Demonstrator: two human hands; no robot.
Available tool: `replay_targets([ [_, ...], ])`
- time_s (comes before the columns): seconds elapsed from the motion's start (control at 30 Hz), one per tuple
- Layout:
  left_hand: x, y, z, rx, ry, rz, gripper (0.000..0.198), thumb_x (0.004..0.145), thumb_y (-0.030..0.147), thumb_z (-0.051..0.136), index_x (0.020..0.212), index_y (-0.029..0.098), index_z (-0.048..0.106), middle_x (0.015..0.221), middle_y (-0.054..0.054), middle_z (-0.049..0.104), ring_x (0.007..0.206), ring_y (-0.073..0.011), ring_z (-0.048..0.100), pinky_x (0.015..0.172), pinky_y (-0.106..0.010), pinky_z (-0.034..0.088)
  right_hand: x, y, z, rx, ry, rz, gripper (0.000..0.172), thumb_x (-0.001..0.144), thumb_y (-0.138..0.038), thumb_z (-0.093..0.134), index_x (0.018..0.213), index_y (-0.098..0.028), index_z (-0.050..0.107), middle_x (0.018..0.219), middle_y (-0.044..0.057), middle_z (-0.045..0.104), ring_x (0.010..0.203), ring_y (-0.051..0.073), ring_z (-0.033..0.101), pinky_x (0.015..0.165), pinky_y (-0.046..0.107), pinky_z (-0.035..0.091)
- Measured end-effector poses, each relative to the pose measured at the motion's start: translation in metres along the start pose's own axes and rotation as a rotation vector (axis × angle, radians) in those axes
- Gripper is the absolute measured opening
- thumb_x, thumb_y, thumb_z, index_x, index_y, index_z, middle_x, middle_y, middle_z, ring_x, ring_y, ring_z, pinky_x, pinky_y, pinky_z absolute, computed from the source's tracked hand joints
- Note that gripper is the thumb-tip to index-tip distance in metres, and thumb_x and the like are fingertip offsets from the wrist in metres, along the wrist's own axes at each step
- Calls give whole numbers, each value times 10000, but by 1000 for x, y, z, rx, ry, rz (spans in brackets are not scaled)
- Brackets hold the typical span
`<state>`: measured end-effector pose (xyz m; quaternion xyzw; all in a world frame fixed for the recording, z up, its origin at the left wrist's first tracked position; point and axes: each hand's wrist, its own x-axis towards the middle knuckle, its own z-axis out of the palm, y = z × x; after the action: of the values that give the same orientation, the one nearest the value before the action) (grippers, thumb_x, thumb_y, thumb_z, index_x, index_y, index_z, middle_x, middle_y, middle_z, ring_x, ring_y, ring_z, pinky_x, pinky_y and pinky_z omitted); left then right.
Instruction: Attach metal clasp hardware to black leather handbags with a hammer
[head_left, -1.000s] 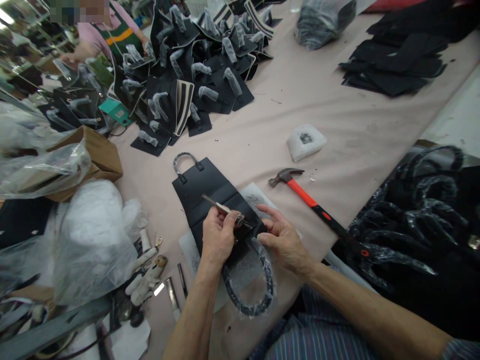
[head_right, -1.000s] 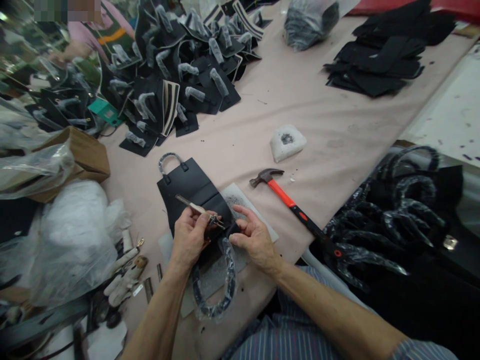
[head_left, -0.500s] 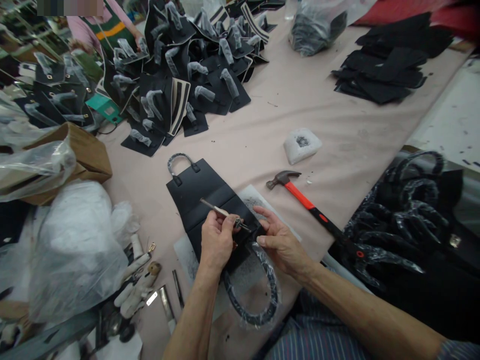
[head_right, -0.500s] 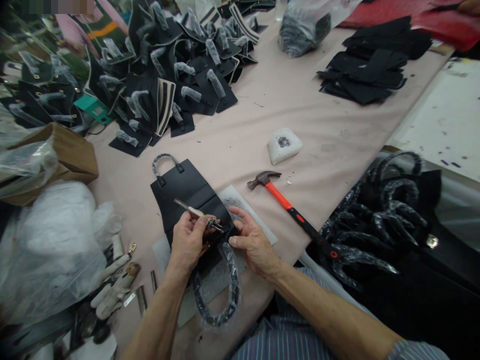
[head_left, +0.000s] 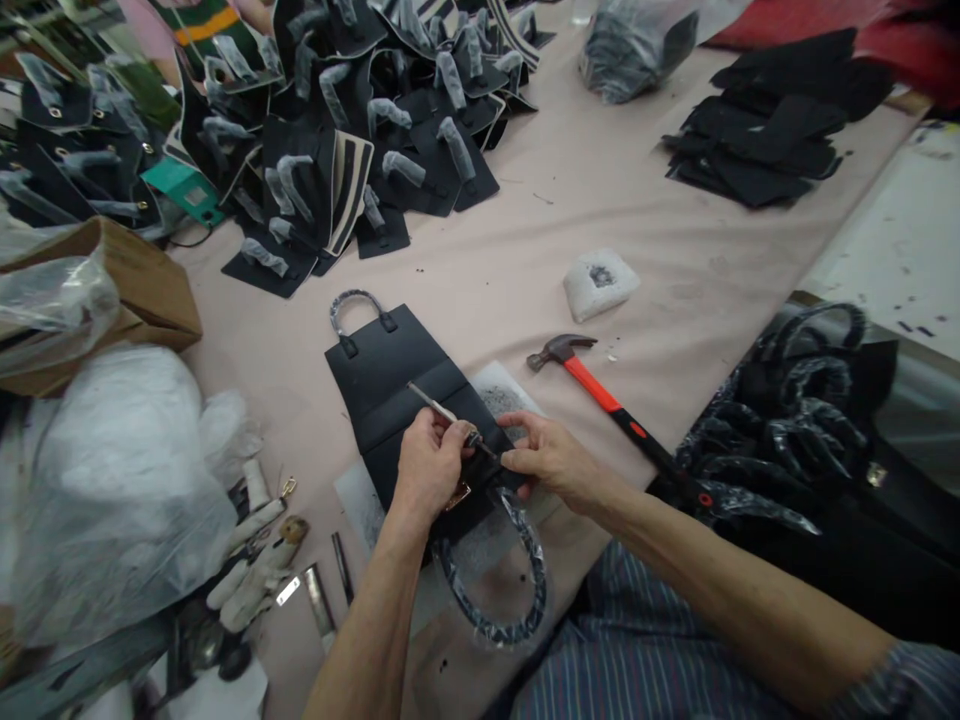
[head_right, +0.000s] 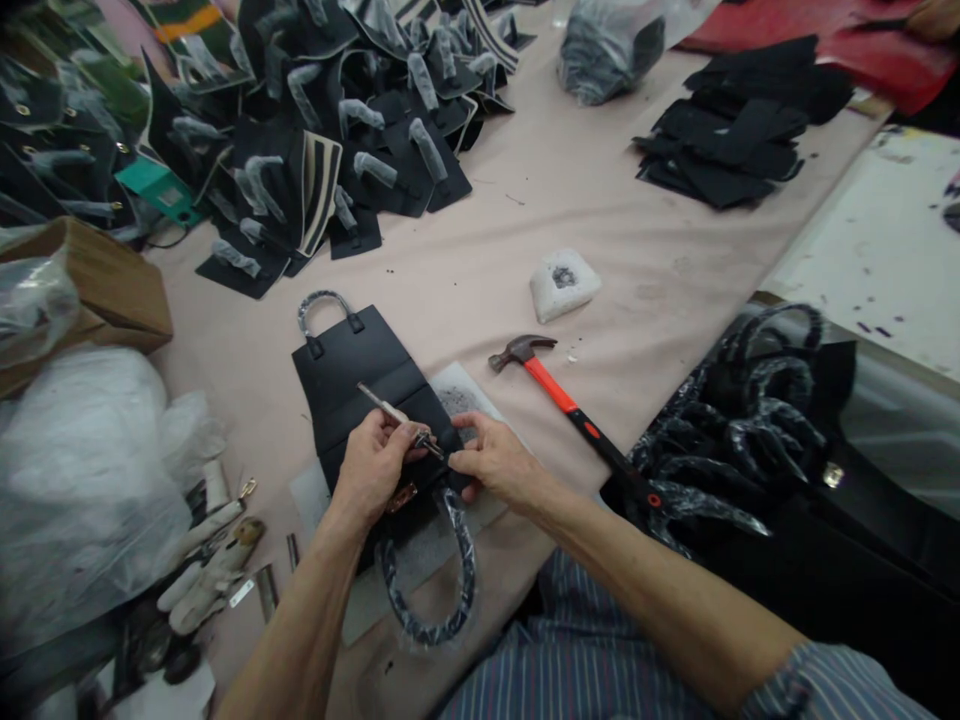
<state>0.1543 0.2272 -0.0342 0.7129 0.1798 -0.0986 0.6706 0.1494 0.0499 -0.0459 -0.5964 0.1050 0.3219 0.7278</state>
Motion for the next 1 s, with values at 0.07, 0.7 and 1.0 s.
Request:
replay_targets([
  [0.07, -1, 1, -1, -8, -13, 1, 238, 815, 346, 730, 875, 176, 575, 800, -45, 727, 710, -178, 723, 649, -286, 613, 1, 1, 0, -39, 5, -10, 574, 713, -264, 739, 1232, -180, 507, 582, -108, 539, 426, 92, 501, 396, 219, 455],
  [0.7, -13, -4, -6, -330, 25, 6, 375, 803, 445, 767, 915, 175, 532, 886, -36, 738, 818, -208, 759, 756, -308, 592, -26, -5, 6, 252, -17, 187, 245, 526, -222, 807, 728, -139, 696, 695, -2, 651, 577, 90, 540, 552, 231, 436],
  [1.0, -52, 53, -20, -25, 113, 352, 170, 901, 322, 653, 959, 203, 547, 873, 0, 696, 816, -170, 714, 806, -297, 547, -25, -7, 5, 201, -172, -99, 283, 696, -406, 806, 738, -145, 705, 651, 3, 644, 602, 118, 546, 625, 264, 408],
])
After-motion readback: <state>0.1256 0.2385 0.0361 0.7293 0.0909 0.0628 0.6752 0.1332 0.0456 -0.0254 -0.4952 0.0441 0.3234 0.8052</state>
